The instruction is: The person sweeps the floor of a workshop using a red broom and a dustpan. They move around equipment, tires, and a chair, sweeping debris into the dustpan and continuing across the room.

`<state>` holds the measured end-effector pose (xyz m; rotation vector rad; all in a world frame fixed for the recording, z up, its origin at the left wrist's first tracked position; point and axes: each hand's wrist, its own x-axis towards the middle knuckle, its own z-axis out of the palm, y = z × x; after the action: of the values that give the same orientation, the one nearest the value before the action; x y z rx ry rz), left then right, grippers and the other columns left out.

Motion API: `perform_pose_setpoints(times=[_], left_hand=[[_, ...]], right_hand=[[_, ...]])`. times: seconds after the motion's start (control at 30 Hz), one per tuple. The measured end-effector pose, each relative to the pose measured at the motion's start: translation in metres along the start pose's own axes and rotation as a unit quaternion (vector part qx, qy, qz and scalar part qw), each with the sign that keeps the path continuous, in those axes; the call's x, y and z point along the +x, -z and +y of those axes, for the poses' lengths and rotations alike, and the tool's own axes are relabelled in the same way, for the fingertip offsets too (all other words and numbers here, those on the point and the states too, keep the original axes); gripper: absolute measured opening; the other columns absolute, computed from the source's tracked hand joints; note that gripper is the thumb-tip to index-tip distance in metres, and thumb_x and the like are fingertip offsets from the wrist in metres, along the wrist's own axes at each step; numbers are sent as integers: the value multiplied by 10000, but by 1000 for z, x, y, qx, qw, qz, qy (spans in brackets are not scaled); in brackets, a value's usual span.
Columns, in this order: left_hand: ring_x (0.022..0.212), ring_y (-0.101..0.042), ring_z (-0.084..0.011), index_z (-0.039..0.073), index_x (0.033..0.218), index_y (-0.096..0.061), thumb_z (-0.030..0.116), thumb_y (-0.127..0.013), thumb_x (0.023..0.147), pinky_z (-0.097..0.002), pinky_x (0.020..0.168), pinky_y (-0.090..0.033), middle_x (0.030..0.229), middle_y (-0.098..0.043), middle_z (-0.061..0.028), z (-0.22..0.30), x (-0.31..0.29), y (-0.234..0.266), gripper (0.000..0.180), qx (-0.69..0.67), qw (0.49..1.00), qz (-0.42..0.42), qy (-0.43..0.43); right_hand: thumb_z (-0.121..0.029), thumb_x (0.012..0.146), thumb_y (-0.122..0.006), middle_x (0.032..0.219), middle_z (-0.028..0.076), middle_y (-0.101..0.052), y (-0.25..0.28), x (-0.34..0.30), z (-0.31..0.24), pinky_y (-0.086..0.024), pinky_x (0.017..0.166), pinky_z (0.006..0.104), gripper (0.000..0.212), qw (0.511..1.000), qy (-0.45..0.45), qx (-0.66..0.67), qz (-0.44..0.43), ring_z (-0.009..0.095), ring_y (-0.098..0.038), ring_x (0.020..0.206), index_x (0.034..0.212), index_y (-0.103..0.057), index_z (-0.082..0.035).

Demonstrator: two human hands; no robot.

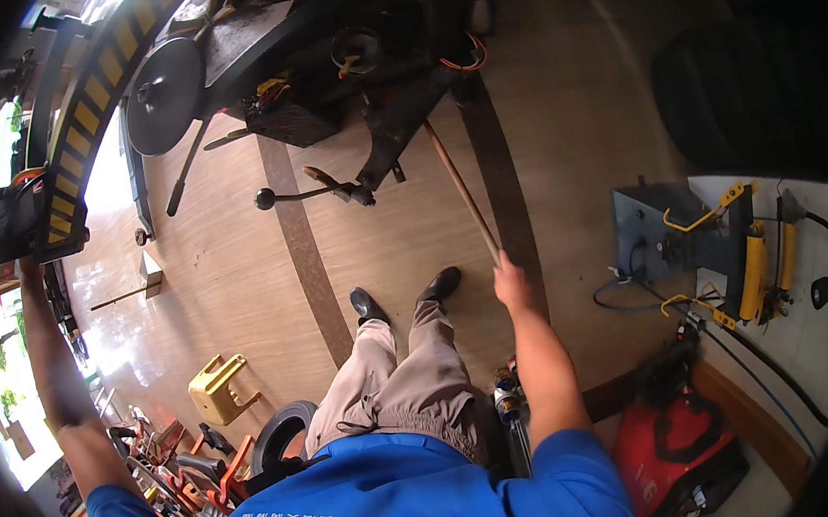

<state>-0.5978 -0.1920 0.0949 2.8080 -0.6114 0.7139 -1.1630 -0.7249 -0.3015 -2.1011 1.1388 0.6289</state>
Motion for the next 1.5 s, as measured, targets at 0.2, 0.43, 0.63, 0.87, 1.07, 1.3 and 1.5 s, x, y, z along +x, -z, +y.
perform_pose_setpoints(times=[0.2, 0.43, 0.63, 0.87, 1.07, 1.3, 1.5], left_hand=[[999, -550, -231, 12, 1189, -536, 266, -508, 907, -345, 850, -429, 1109, -599, -121, 3, 1, -6, 381, -2, 1000, -2, 10], [1008, -546, -229, 13, 1197, -529, 262, -509, 907, -345, 857, -428, 1119, -595, -117, 9, -1, -13, 383, -2, 1000, -5, 17], [1016, -543, -227, 15, 1205, -522, 259, -510, 907, -344, 863, -427, 1127, -591, -114, 23, 14, -30, 385, -6, 1000, -2, 19], [1025, -539, -225, 17, 1213, -514, 255, -512, 907, -344, 869, -426, 1137, -587, -110, 39, 22, -52, 388, -1, 1000, -1, 28], [1032, -536, -223, 18, 1221, -508, 251, -513, 907, -343, 875, -425, 1146, -583, -107, 82, 7, -87, 391, 16, 999, 31, 33], [1041, -532, -221, 20, 1229, -500, 247, -514, 907, -343, 882, -424, 1155, -579, -103, 167, -122, -168, 395, -3, 981, -13, 196], [1049, -529, -220, 22, 1237, -493, 244, -515, 907, -342, 887, -423, 1164, -575, -100, 291, -302, -267, 398, -270, 740, -472, 396]], right_hand=[[-216, 863, -546, 970, 246, -612, -63, -47, 64, -473, 761, 483, 489, 998, 28, 57, 4, 418, -584, 907, 1326, -419, -122], [-155, 860, -562, 955, 253, -605, -19, -290, 158, -476, 737, 421, 557, 982, -147, 59, -105, 400, -600, 882, 1378, -368, -219], [-146, 823, -593, 922, 257, -605, 14, -347, 205, -478, 728, 408, 475, 985, -141, 95, -25, 383, -615, 848, 1287, -491, -120], [-223, 838, -582, 1003, 249, -609, 64, -203, 133, -475, 796, 429, 489, 985, -154, 72, 41, 394, -587, 966, 1295, -473, -86], [-261, 833, -582, 1069, 228, -607, 114, -78, 92, -474, 840, 423, 511, 977, -165, 115, 68, 379, -582, 993, 1301, -471, -91], [-251, 831, -555, 1067, 229, -605, 208, -28, 104, -469, 855, 430, 485, 982, -134, 117, 58, 381, -575, 1001, 1279, -488, -79], [-234, 830, -536, 1014, 243, -608, 255, 29, 111, -472, 823, 450, 440, 988, -72, 120, 66, 390, -583, 962, 1237, -520, -66]])
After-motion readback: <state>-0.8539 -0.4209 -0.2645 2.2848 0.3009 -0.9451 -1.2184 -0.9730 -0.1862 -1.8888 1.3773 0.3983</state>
